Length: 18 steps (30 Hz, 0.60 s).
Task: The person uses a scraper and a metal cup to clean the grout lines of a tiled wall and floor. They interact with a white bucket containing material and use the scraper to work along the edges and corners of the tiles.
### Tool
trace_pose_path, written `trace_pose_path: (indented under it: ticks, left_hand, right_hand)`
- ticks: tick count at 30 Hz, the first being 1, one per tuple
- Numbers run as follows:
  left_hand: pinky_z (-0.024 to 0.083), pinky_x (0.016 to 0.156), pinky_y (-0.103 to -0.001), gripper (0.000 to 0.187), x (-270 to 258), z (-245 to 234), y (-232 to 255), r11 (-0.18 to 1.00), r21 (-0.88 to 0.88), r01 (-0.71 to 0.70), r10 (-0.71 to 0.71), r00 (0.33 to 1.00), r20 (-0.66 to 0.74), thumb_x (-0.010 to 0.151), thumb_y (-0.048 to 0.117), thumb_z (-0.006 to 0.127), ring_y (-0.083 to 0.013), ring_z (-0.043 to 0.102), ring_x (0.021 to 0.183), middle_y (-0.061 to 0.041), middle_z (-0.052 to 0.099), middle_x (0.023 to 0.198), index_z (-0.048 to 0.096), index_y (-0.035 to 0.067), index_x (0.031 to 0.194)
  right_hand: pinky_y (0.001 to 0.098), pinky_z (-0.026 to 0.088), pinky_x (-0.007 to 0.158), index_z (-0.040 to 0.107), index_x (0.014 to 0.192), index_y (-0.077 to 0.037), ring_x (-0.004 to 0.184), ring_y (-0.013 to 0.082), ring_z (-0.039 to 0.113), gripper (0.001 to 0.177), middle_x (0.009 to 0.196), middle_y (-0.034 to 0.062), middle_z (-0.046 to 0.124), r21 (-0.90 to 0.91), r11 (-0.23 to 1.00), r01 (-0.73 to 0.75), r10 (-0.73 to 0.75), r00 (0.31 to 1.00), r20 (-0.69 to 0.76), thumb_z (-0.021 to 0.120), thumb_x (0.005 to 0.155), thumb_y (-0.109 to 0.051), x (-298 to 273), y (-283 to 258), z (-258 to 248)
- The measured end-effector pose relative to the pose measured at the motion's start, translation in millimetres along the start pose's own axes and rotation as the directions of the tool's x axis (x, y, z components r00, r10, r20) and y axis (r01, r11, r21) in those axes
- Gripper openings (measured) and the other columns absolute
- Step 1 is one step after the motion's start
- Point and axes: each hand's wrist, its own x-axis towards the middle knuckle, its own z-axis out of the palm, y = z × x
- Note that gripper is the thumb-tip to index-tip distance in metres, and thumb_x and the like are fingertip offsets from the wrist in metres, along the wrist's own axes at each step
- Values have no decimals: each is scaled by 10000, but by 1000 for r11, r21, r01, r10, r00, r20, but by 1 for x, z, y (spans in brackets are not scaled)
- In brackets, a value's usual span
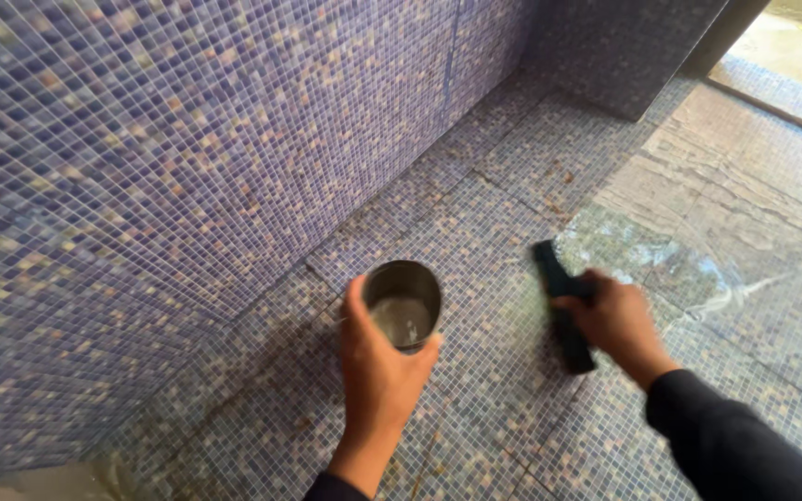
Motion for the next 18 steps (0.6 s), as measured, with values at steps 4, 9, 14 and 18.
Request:
trace_pose_path:
  ticks: [4, 9, 14, 18]
  left_hand:
    - [519, 1036, -465, 1099, 21, 31, 22, 989, 124, -77, 59, 988, 142, 650, 242, 917, -414, 588, 1234, -287, 515, 1378, 263, -48, 1485]
    - [537, 974, -477, 1110, 32, 60, 53, 936, 348, 51, -185, 914, 362, 685, 267, 906, -442, 593, 1176, -313, 496, 1343, 199, -71, 1471]
    - [550, 979, -451, 1121, 37, 74, 49, 943, 332, 13, -99, 964, 245, 639, 283, 909, -438, 607, 1179, -310, 552, 1289, 224, -53, 1460]
    - [547, 954, -465, 1133, 44, 91, 46, 932, 361, 23, -117, 964, 241, 606, 299, 932, -439, 607, 1155, -305, 525, 1315, 236, -16, 1442]
  right_hand:
    - [498, 574, 725, 741, 1024, -89, 773, 398, 740, 283, 843, 202, 755, -245, 970, 6, -26, 997, -77, 775, 866, -321, 21, 14, -36]
    - [522, 575, 714, 711, 1004, -89, 821, 446, 706, 249, 857, 211, 732, 9, 981, 193, -193, 981, -5, 718, 826, -263, 25, -52, 9]
    - [572, 528, 702, 676, 991, -45, 829, 484, 675, 320, 827, 225, 726, 140, 921, 364, -358, 931, -63, 766, 762, -250, 8, -33, 25]
    - [555, 547, 704, 674, 1001, -35, 798, 487, 683, 364, 813, 264, 709, 94, 976, 198, -192, 979, -65, 791, 790, -307, 24, 42, 11]
